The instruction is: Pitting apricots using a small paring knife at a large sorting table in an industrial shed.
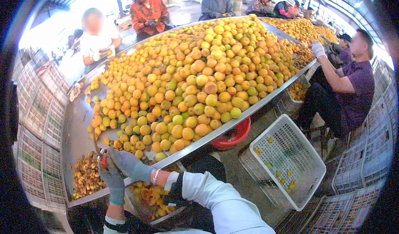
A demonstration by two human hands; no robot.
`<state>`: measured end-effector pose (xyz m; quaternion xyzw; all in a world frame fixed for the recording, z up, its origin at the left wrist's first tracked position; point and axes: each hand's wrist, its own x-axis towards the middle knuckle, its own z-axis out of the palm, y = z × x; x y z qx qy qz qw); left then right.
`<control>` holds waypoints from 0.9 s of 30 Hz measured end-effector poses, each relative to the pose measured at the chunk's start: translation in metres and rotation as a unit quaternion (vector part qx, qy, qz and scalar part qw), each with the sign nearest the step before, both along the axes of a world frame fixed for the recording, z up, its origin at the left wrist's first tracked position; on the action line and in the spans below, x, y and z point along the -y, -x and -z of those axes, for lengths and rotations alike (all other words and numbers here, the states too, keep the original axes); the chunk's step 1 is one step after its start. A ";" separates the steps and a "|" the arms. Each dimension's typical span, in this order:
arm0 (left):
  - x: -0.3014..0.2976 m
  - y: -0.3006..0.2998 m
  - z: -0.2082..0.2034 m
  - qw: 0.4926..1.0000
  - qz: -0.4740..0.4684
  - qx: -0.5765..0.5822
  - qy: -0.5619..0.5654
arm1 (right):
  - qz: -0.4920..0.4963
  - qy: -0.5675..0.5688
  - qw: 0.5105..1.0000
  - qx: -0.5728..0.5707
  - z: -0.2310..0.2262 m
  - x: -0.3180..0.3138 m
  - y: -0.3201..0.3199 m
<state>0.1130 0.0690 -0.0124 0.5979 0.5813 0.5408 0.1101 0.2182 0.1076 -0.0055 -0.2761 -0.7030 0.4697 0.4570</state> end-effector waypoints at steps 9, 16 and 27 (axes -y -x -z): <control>-0.025 -0.015 -0.020 0.764 0.149 0.571 0.260 | 0.078 -0.192 0.932 0.297 0.018 -0.029 -0.027; -0.014 0.014 -0.041 0.699 0.347 0.555 0.288 | -0.176 0.239 0.921 -0.252 -0.005 -0.017 -0.051; 0.000 0.025 -0.063 0.949 0.182 0.225 0.125 | -0.143 0.227 0.925 -0.267 -0.022 0.011 -0.029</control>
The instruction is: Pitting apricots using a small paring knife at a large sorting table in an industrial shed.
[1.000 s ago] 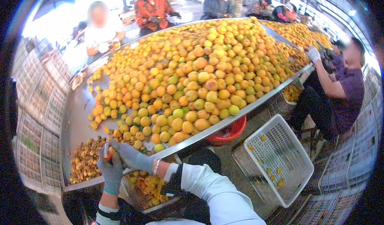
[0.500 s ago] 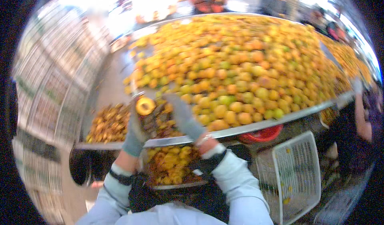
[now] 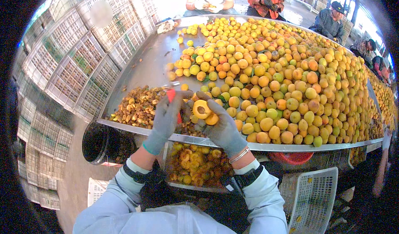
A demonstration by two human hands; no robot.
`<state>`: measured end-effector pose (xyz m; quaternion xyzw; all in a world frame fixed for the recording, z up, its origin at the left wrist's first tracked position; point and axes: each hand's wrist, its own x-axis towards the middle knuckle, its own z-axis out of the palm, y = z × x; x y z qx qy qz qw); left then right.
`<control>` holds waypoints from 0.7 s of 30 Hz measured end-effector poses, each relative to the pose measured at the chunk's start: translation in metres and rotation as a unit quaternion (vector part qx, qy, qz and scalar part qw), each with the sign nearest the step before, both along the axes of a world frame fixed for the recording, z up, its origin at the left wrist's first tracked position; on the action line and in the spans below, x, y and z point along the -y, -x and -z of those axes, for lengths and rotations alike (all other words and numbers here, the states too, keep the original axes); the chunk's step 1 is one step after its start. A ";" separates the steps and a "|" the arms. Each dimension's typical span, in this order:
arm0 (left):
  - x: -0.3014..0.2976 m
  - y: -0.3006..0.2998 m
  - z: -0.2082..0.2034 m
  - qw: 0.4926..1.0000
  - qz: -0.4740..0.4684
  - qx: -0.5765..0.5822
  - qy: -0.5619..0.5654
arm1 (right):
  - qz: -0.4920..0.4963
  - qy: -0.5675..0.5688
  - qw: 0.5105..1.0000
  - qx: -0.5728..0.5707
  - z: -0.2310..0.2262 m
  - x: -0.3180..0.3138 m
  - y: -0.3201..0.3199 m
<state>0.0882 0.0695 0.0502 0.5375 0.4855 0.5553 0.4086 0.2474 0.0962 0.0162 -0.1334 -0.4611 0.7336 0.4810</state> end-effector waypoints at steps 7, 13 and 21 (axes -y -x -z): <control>0.027 0.012 -0.034 0.996 0.016 0.043 -0.071 | -0.136 0.175 0.968 -0.119 0.000 -0.009 -0.004; 0.029 0.012 -0.023 0.991 0.102 0.027 -0.087 | -0.196 0.214 0.947 -0.139 0.005 -0.013 -0.002; 0.032 0.014 -0.009 0.984 0.135 -0.046 -0.103 | -0.205 0.181 0.958 -0.086 0.011 -0.014 -0.001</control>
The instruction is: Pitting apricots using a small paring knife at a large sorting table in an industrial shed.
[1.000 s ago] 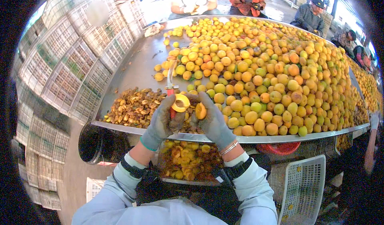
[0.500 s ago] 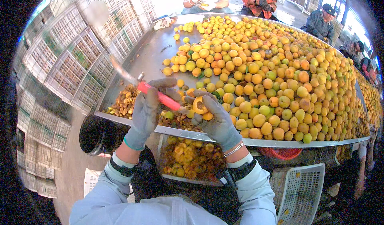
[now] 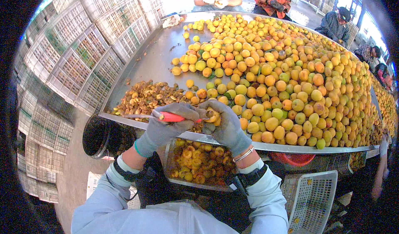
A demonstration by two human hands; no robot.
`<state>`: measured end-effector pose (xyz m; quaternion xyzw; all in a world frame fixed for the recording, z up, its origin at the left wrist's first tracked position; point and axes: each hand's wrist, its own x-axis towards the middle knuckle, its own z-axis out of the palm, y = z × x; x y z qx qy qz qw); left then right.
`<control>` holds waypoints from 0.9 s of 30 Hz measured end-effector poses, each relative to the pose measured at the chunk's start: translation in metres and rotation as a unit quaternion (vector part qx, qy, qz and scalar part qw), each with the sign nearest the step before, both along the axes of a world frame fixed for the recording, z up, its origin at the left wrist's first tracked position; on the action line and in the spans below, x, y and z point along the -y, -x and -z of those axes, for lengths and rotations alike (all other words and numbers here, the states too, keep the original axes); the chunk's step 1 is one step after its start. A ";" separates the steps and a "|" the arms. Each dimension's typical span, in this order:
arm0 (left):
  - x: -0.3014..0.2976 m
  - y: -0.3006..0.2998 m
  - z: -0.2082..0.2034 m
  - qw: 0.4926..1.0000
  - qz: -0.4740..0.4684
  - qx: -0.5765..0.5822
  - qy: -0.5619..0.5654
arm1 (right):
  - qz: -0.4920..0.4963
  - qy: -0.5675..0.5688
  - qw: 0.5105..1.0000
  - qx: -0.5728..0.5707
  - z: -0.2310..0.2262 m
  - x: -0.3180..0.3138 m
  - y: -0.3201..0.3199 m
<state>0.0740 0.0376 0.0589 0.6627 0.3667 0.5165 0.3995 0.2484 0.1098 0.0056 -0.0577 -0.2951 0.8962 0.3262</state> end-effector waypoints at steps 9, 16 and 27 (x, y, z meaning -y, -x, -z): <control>-0.005 -0.005 0.029 0.995 -0.084 0.055 -0.024 | 0.009 0.141 0.988 -0.057 0.020 0.000 0.020; -0.019 -0.009 0.051 0.943 -0.096 0.305 0.093 | 0.063 0.140 0.987 -0.053 0.027 -0.001 0.028; -0.042 -0.004 0.074 0.873 -0.118 0.447 0.152 | 0.111 0.066 0.991 0.039 0.038 -0.001 0.043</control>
